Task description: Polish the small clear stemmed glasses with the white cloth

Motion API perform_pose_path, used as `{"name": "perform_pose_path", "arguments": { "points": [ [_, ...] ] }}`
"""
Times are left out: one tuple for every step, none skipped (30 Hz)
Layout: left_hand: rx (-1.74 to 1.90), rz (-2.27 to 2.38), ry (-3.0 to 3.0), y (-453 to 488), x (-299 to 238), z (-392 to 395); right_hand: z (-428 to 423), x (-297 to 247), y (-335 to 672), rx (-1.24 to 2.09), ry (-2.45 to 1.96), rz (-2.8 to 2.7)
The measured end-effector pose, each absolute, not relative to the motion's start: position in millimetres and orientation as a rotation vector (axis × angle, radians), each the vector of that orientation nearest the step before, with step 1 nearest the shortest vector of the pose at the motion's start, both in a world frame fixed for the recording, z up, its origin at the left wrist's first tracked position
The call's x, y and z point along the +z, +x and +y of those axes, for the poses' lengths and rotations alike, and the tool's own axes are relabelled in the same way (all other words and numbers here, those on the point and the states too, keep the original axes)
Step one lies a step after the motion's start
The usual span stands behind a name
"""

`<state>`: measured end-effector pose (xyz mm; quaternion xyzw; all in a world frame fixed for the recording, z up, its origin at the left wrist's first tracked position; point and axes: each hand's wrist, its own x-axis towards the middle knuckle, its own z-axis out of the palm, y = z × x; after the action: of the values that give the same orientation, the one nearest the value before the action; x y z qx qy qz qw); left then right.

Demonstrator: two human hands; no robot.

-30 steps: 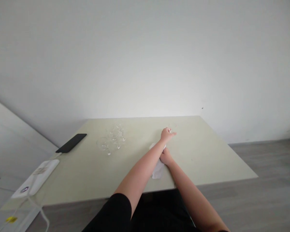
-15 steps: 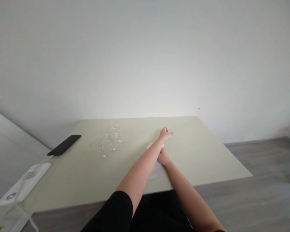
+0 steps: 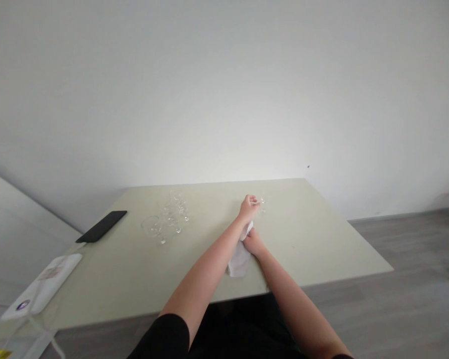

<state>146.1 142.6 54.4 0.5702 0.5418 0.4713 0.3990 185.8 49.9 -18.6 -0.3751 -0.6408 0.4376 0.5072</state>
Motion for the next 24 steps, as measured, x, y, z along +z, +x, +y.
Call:
{"name": "perform_pose_path", "arguments": {
  "points": [
    [1.207, 1.367, 1.449, 141, 58, 141, 50, -17, 185, 1.068, -0.911, -1.526],
    [1.225, 1.363, 1.460, 138, 62, 139, 50, -15, 185, 1.083, -0.912, -1.493],
    [1.253, 1.356, 1.480, 135, 66, 138, 50, -13, 184, 1.097, -0.912, -1.448],
    [1.294, 1.342, 1.512, 134, 71, 136, 49, -10, 184, 1.109, -0.911, -1.395],
    [1.342, 1.317, 1.558, 133, 76, 133, 49, -8, 184, 1.121, -0.911, -1.341],
    [1.396, 1.283, 1.617, 133, 81, 128, 48, -6, 184, 1.134, -0.913, -1.290],
    [1.447, 1.241, 1.685, 132, 85, 121, 48, -5, 185, 1.150, -0.919, -1.241],
    [1.491, 1.198, 1.757, 129, 88, 113, 47, -4, 185, 1.171, -0.926, -1.198],
    [1.534, 1.164, 1.830, 125, 90, 102, 47, -5, 186, 1.195, -0.933, -1.161],
    [1.589, 1.148, 1.895, 118, 91, 90, 47, -6, 186, 1.219, -0.940, -1.130],
    [1.659, 1.148, 1.958, 108, 90, 77, 47, -8, 186, 1.241, -0.954, -1.107],
    [1.728, 1.164, 2.023, 95, 88, 64, 47, -10, 186, 1.255, -0.976, -1.091],
    [1.840, 1.223, 2.050, 78, 84, 51, 47, -12, 186, 1.261, -1.003, -1.081],
    [1.988, 1.315, 2.039, 58, 78, 39, 48, -14, 185, 1.262, -1.031, -1.078],
    [2.163, 1.431, 1.990, 37, 72, 28, 48, -16, 185, 1.260, -1.052, -1.079],
    [2.330, 1.563, 1.910, 13, 65, 20, 48, -16, 184, 1.259, -1.064, -1.085],
    [2.435, 1.706, 1.818, -10, 57, 13, 48, -16, 183, 1.257, -1.067, -1.095],
    [2.451, 1.868, 1.709, -34, 50, 8, 48, -16, 182, 1.257, -1.064, -1.108],
    [2.419, 2.021, 1.586, -55, 43, 4, 48, -15, 181, 1.258, -1.061, -1.122],
    [2.358, 2.145, 1.469, -75, 36, 2, 48, -14, 180, 1.259, -1.062, -1.132],
    [2.300, 2.237, 1.346, -93, 30, 2, 47, -13, 180, 1.258, -1.065, -1.141],
    [2.254, 2.303, 1.226, -107, 25, 2, 47, -12, 179, 1.255, -1.071, -1.145],
    [2.223, 2.344, 1.139, -119, 21, 3, 47, -12, 179, 1.251, -1.076, -1.149],
    [2.207, 2.367, 1.095, -129, 17, 4, 47, -12, 179, 1.246, -1.078, -1.152]
  ]
}}
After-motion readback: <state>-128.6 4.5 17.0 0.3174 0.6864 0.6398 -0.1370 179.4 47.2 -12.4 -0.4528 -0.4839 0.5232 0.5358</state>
